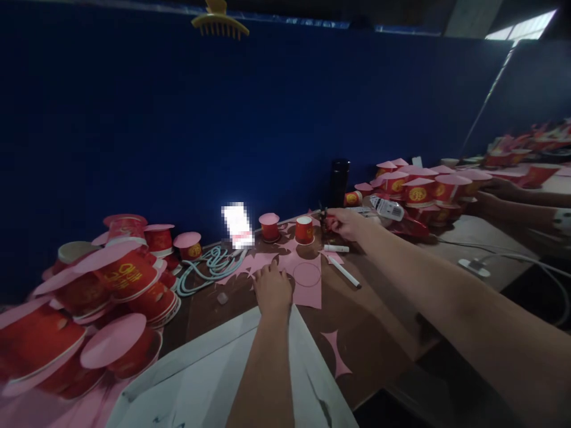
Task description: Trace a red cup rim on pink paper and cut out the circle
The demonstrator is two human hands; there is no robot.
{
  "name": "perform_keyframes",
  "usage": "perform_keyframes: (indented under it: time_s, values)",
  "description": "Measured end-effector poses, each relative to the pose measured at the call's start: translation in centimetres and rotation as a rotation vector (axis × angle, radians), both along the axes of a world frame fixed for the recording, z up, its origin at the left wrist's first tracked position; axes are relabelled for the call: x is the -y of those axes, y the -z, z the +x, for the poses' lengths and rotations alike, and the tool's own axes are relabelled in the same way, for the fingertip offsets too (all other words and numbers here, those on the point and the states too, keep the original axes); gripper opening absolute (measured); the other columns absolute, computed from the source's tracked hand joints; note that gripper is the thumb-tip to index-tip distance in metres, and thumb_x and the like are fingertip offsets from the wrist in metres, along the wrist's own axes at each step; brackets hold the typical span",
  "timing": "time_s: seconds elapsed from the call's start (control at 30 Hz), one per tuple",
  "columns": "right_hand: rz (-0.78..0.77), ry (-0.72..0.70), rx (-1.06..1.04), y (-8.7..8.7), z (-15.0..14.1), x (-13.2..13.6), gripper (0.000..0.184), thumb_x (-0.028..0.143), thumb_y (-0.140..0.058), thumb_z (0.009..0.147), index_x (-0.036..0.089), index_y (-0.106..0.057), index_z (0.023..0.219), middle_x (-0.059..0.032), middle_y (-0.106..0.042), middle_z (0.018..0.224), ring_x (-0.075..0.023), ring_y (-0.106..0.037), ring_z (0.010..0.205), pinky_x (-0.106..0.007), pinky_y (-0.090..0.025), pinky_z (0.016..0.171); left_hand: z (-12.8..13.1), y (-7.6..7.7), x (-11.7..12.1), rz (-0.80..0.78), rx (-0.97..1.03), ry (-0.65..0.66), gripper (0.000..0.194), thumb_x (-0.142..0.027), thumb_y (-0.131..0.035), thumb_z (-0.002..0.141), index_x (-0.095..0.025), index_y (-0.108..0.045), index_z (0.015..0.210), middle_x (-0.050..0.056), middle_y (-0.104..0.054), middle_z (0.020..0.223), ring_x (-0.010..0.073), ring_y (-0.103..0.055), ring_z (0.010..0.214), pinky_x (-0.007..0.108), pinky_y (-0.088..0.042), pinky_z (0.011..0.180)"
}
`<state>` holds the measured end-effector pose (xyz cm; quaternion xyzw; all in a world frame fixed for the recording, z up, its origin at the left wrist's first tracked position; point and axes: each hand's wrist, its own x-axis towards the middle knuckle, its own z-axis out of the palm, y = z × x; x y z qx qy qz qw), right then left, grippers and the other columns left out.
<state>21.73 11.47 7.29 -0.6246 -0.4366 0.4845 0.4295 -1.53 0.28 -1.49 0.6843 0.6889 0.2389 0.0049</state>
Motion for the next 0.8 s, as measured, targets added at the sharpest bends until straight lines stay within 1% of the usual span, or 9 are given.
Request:
perform_keyframes:
  time_s: [0.1, 0.17, 0.23, 0.33, 0.43, 0.5, 0.6, 0.67, 0.8]
  values:
    - [0.084, -0.075, -0.139, -0.4, 0.2, 2.8, 0.033, 0.025, -0.033, 0.098, 0.007, -0.056, 0.083, 0.0048, -0.047, 0.066, 0.0028, -0.031, 0.045, -0.011, -0.024, 0.045, -0.2, 0.4, -0.1, -0.024, 0.075, 0.01, 0.041, -0.029, -0.046, 0.087, -0.017, -0.058, 0.125, 0.014, -0.063, 0.11, 0.0277, -0.053, 0.108, 0.039, -0.034, 0.095]
    - [0.106, -0.138, -0.224, 0.3, -0.3, 4.8, 0.026, 0.027, -0.038, 0.095, 0.012, -0.059, 0.088, 0.0019, -0.052, 0.071, -0.0016, -0.032, 0.045, -0.012, -0.024, 0.04, -0.3, 0.6, -0.2, -0.02, 0.112, 0.021, 0.04, -0.031, -0.047, 0.087, -0.019, -0.059, 0.123, 0.013, -0.062, 0.112, 0.0273, -0.053, 0.109, 0.038, -0.034, 0.095]
    - [0.118, -0.227, -0.495, 1.8, -1.3, 6.7, 0.018, 0.028, -0.046, 0.091, 0.017, -0.061, 0.088, -0.0005, -0.054, 0.074, -0.0043, -0.033, 0.046, -0.013, -0.024, 0.038, -0.4, 0.7, -0.4, -0.033, 0.149, -0.008, 0.039, -0.036, -0.047, 0.087, -0.021, -0.06, 0.12, 0.012, -0.062, 0.111, 0.0269, -0.053, 0.108, 0.037, -0.035, 0.093]
    - [0.055, -0.369, -0.698, 4.8, -3.5, 8.8, 0.014, 0.032, -0.063, 0.081, 0.019, -0.064, 0.086, -0.001, -0.056, 0.075, -0.0053, -0.034, 0.048, -0.014, -0.026, 0.038, -0.2, 0.4, -0.9, -0.099, 0.178, -0.087, 0.039, -0.044, -0.053, 0.083, -0.019, -0.063, 0.112, 0.013, -0.062, 0.11, 0.0274, -0.055, 0.106, 0.036, -0.036, 0.09]
    - [0.002, -0.431, -0.801, 7.4, -5.5, 10.0, 0.027, 0.022, -0.074, 0.072, 0.023, -0.066, 0.098, 0.0031, -0.053, 0.069, -0.0033, -0.031, 0.046, -0.012, -0.026, 0.038, 0.1, 0.1, -1.6, -0.145, 0.155, -0.127, 0.035, -0.043, -0.062, 0.077, -0.018, -0.065, 0.1, 0.013, -0.064, 0.103, 0.0279, -0.057, 0.102, 0.036, -0.037, 0.088]
    - [-0.027, -0.459, -0.809, 8.2, -6.2, 10.5, 0.038, 0.019, -0.078, 0.067, 0.025, -0.066, 0.103, 0.0036, -0.054, 0.069, -0.0033, -0.035, 0.048, -0.012, -0.026, 0.039, 0.2, 0.1, -1.9, -0.153, 0.174, -0.128, 0.024, -0.038, -0.065, 0.075, -0.019, -0.067, 0.089, 0.012, -0.066, 0.096, 0.0273, -0.059, 0.097, 0.036, -0.039, 0.084]
    - [-0.029, -0.472, -0.794, 7.9, -6.5, 10.8, 0.05, 0.014, -0.081, 0.062, 0.027, -0.066, 0.108, 0.0023, -0.059, 0.077, -0.0043, -0.04, 0.051, -0.013, -0.028, 0.039, -0.1, 0.4, -2.1, -0.126, 0.317, -0.107, 0.014, -0.033, -0.062, 0.075, -0.02, -0.066, 0.078, 0.008, -0.067, 0.086, 0.0234, -0.06, 0.086, 0.034, -0.04, 0.077]
    - [0.001, -0.468, -0.801, 7.2, -6.3, 11.0, 0.049, 0.018, -0.08, 0.065, 0.026, -0.065, 0.111, -0.0005, -0.062, 0.08, -0.0056, -0.042, 0.052, -0.014, -0.028, 0.039, -0.5, 0.6, -2.1, -0.082, 0.445, -0.091, 0.013, -0.032, -0.061, 0.075, -0.019, -0.064, 0.074, 0.006, -0.066, 0.081, 0.0204, -0.059, 0.079, 0.032, -0.041, 0.074]
    - [0.035, -0.416, -0.741, 6.6, -6.1, 11.0, 0.05, 0.019, -0.078, 0.067, 0.025, -0.064, 0.115, -0.0011, -0.062, 0.075, -0.0043, -0.036, 0.046, -0.015, -0.025, 0.038, -1.6, 0.3, -1.7, 0.088, 0.758, -0.121, 0.017, -0.034, -0.062, 0.074, -0.018, -0.062, 0.079, 0.003, -0.064, 0.078, 0.0168, -0.058, 0.073, 0.03, -0.042, 0.072]
